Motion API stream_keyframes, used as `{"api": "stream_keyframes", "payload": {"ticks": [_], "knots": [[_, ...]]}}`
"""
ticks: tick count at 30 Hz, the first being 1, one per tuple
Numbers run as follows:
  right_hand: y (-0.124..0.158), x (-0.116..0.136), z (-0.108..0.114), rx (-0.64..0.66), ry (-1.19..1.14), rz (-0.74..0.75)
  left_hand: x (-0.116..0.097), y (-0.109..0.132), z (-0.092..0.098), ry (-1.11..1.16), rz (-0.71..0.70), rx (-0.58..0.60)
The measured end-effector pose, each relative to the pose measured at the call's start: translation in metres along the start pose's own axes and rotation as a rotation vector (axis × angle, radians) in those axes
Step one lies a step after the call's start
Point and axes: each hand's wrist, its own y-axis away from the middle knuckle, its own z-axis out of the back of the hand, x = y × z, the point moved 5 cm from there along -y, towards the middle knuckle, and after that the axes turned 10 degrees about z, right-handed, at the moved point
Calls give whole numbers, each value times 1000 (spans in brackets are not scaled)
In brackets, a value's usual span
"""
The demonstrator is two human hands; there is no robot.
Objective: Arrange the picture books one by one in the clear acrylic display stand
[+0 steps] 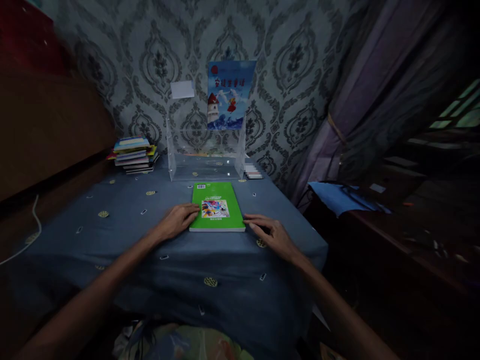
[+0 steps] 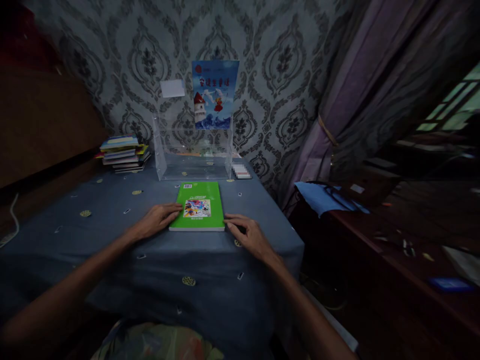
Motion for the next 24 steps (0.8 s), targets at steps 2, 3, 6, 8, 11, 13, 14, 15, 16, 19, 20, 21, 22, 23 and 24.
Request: {"api": "stream_keyframes", "payload": {"ticks": [2,3,6,8,11,13,14,15,16,19,20,21,22,23,24], "knots": [[-8,-3,2,-15,11,-36,16,-15,-1,6,18,9],[-15,-5,2,-20,22,-45,23,-23,-2,8,24,13],[-44,-6,-6,20,65,-14,40,-46,-5,11,36,19],[-67,-6,-20,94,98,34,47,-62,-9,10,39,18],[-100,-10,-45,228,152,101,53,-85,-15,6,43,6],[-117,-20,-58,273,178,121,56,-98,-20,6,43,-8],[-124,-27,-64,280,184,122,58,-103,-23,7,42,-15],[-130,-35,-67,279,186,119,59,-107,-26,10,39,-23],[-134,-44,-69,274,188,113,61,-109,-28,13,36,-32],[-143,-74,-66,241,203,79,66,-110,-35,28,32,-67],[-144,-84,-62,225,207,64,68,-109,-37,34,31,-77],[-145,-92,-58,210,209,49,69,-107,-38,40,29,-84],[-144,-99,-54,197,207,39,70,-106,-39,45,27,-89],[-144,-104,-51,187,203,33,71,-104,-40,50,27,-92],[-143,-109,-48,179,196,31,72,-103,-41,55,28,-94]]}}
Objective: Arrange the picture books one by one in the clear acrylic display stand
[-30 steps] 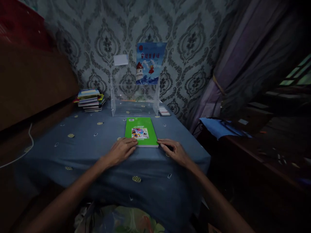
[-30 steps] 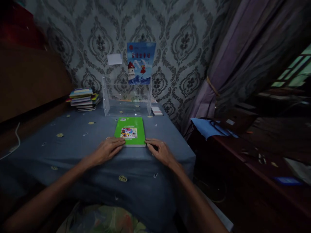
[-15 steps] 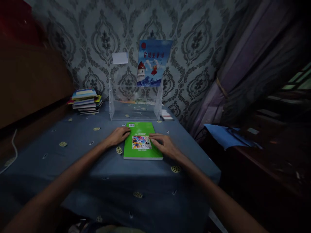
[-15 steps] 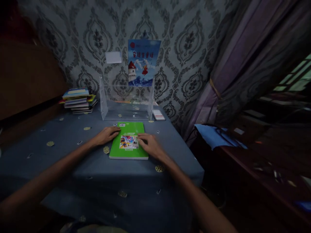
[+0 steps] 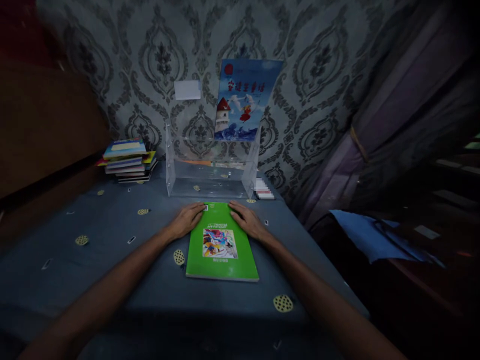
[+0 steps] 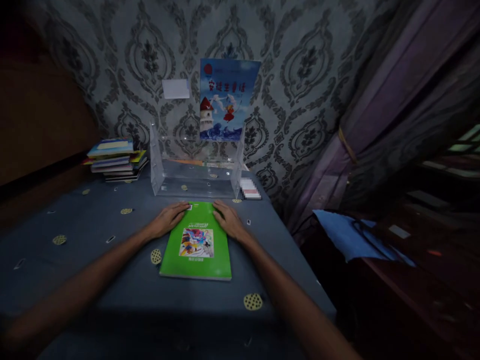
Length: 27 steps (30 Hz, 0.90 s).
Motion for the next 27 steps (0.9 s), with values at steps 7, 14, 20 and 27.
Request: {"api": "stream_keyframes", "payload": {"ticks": [7,14,20,27], "knots": [[3,-7,-3,-44,-46,1,-2,2,3,13,29,9],[3,-6,-4,-67,-53,0,-5,3,7,2,16,24],[6,-3,-2,-74,-83,-15,-4,1,7,5,8,46],[10,-2,-1,-50,-99,-20,-4,3,7,31,34,69]]}}
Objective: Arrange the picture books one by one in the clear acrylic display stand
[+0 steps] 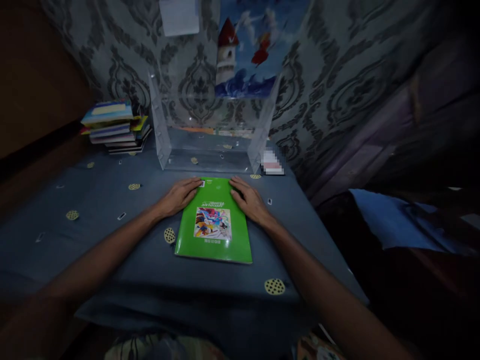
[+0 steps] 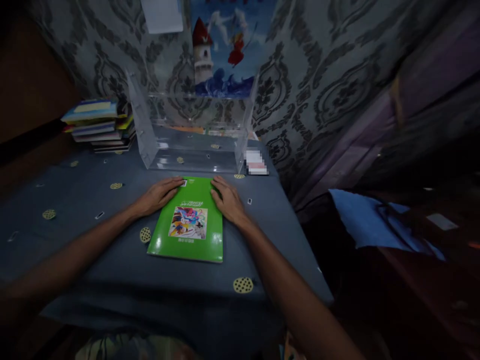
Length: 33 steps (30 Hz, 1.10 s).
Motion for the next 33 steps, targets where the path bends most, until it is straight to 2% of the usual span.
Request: {"api": "stream_keyframes", "payload": {"ticks": [9,16,23,29,33], "knots": [[11,8,9,20,-39,-38,-7,2,3,-26,-43,32],[22,10,13,-3,-39,-66,-7,4,-1,-30,21,39],[19,10,13,5,-23,-60,-5,6,0,-28,-1,23],[16,7,12,-56,-46,-60,-6,2,0,-45,-5,-23],[14,8,13,-68,-58,-85,-3,-1,0,-60,-12,-2]]}}
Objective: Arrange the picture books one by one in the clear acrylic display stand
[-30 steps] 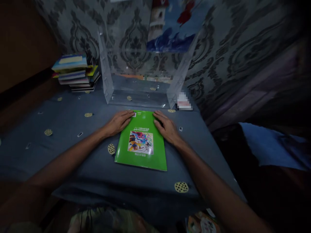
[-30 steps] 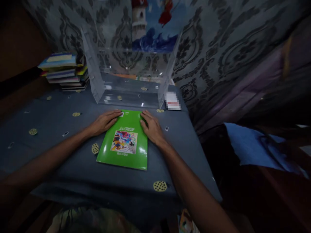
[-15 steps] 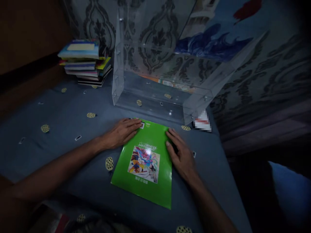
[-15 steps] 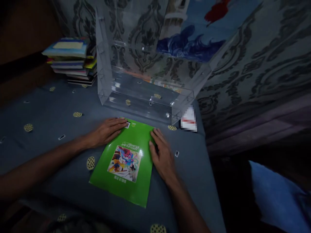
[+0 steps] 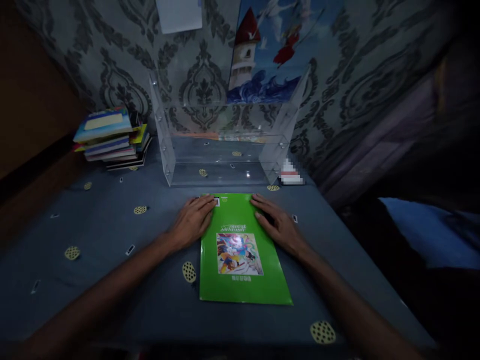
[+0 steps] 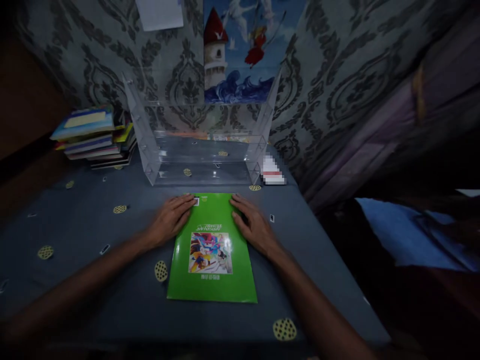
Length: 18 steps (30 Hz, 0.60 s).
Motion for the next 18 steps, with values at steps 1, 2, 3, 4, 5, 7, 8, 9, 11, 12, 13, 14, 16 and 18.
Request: {"api": "stream_keyframes", "payload": {"ticks": [1,2,3,4,5,7,8,9,11,12,13,14,16,18], "knots": [[0,1,1,1,3,-14,1,-1,1,-4,-12,7],[-1,1,1,3,6,-30,1,-2,1,-5,-26,15],[-1,2,2,3,8,-45,2,-3,2,-1,-44,24],[-2,3,2,1,12,-57,3,-5,3,8,-65,36],[-2,3,2,-1,17,-66,3,-6,4,20,-87,50],[-3,5,2,0,32,-75,3,-11,5,35,-133,91],[-4,5,2,-1,38,-74,3,-13,4,35,-158,119],[-4,5,2,0,40,-72,2,-16,4,30,-180,148],[-4,4,2,-3,30,-64,-1,-23,2,9,-216,198],[-4,3,2,-8,17,-60,-3,-27,1,-3,-229,220],[-4,2,2,-13,2,-57,-5,-31,0,-13,-238,236],[-4,0,3,-20,-17,-56,-8,-34,-1,-20,-247,249],[-3,-3,5,-47,-62,-64,-14,-40,-3,-30,-263,268],[-2,-6,7,-88,-107,-85,-22,-46,-5,-40,-276,280]]}}
